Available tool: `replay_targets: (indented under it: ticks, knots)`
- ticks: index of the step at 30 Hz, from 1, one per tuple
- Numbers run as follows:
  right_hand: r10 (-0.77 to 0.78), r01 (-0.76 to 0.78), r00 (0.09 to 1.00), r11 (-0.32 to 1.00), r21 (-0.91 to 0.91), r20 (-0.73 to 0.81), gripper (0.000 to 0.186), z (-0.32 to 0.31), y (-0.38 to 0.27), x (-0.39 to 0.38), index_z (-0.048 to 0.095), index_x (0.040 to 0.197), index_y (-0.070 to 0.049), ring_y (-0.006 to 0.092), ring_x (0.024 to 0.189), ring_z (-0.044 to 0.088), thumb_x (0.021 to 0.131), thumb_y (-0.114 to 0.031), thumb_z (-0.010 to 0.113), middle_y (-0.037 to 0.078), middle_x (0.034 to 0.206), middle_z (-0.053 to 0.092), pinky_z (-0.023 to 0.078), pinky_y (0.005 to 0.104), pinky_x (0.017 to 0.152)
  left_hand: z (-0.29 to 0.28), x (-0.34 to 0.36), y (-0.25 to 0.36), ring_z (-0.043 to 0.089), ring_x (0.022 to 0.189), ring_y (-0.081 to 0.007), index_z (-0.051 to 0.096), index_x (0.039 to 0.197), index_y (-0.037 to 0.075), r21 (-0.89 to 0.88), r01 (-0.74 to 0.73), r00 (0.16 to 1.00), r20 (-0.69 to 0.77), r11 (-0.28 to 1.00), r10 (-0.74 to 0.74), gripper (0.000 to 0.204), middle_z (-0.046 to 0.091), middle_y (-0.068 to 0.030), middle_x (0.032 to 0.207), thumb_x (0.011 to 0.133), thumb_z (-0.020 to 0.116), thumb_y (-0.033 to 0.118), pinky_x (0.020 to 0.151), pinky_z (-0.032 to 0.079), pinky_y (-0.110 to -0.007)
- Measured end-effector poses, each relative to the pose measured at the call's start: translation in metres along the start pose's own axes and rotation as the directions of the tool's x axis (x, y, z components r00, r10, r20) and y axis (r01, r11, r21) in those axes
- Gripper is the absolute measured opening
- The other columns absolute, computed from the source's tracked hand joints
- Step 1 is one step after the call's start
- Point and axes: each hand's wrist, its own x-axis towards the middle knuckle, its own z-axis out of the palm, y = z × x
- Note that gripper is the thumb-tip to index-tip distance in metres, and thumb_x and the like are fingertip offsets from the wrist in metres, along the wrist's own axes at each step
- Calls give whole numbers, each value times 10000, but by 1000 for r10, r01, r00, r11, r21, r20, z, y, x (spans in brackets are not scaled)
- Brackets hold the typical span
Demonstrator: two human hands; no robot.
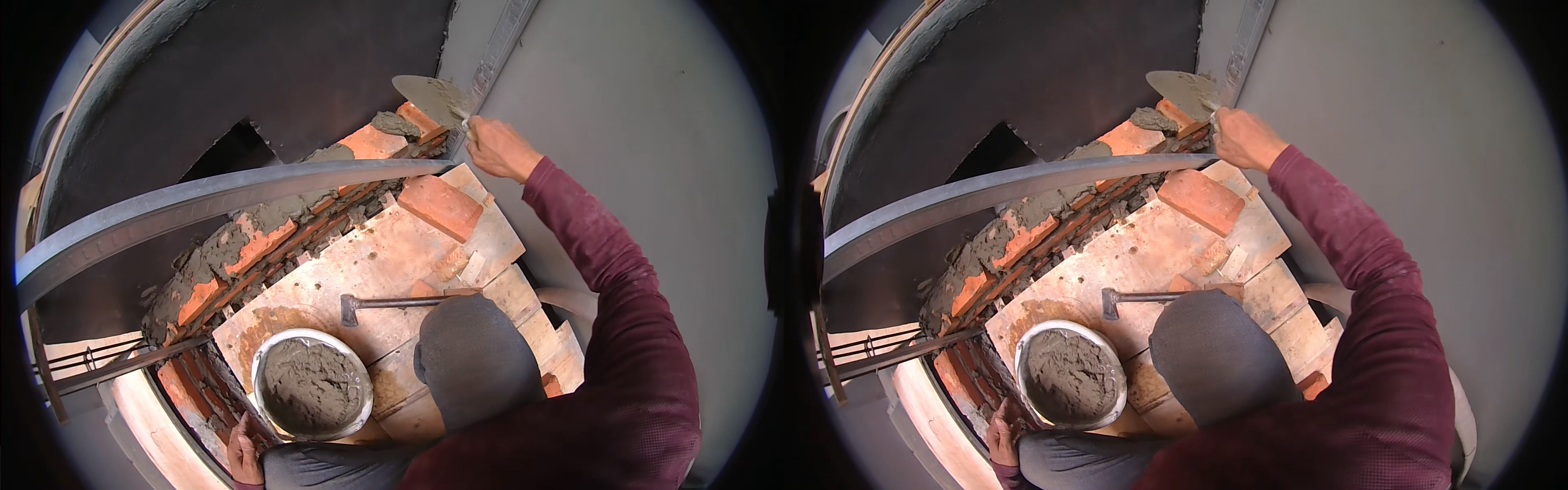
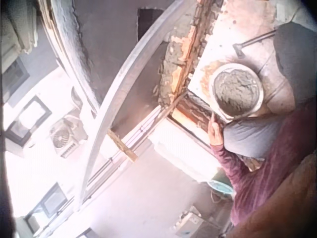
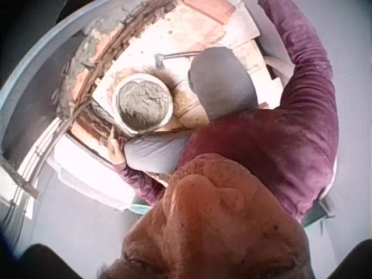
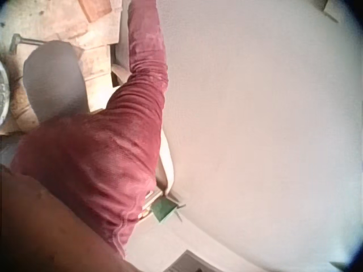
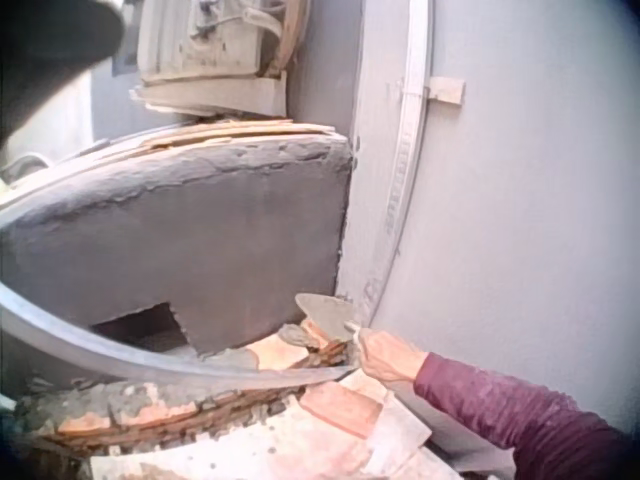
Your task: The person applies mortar to a row of bricks using a trowel, positions a brick by hand, and taps it into place with a hammer.
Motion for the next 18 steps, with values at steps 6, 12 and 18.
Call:
replay_targets:
  ticks: [6,12,18]
  knots:
    - [-91,105,958,994,-39,272,374,10,38,31,566,1051,45,416,848,636,947,-293,441,249,880,650,501,492,770,2,24,-3,594,1042,-201,461,1352,-46,9,26,988,150,1000,-27,633,619,-139,1152,990,435,472,871,476,-295]
    - [183,-299,835,943,149,519,378,38,37,63,562,1044,38,312,490,615,960,-283,379,216,734,624,492,413,428,-3,37,-17,591,1046,-230,452,1347,-70,-20,24,981,193,1000,-20,670,613,-160,1139,975,453,486,923,450,-343]
    - [87,-466,764,760,453,639,373,48,24,54,555,1051,40,349,574,634,958,-284,396,235,815,646,528,454,578,-7,29,-30,593,1027,-216,436,1369,-48,-114,65,977,209,991,-40,715,606,-130,1153,961,437,540,834,493,-340]
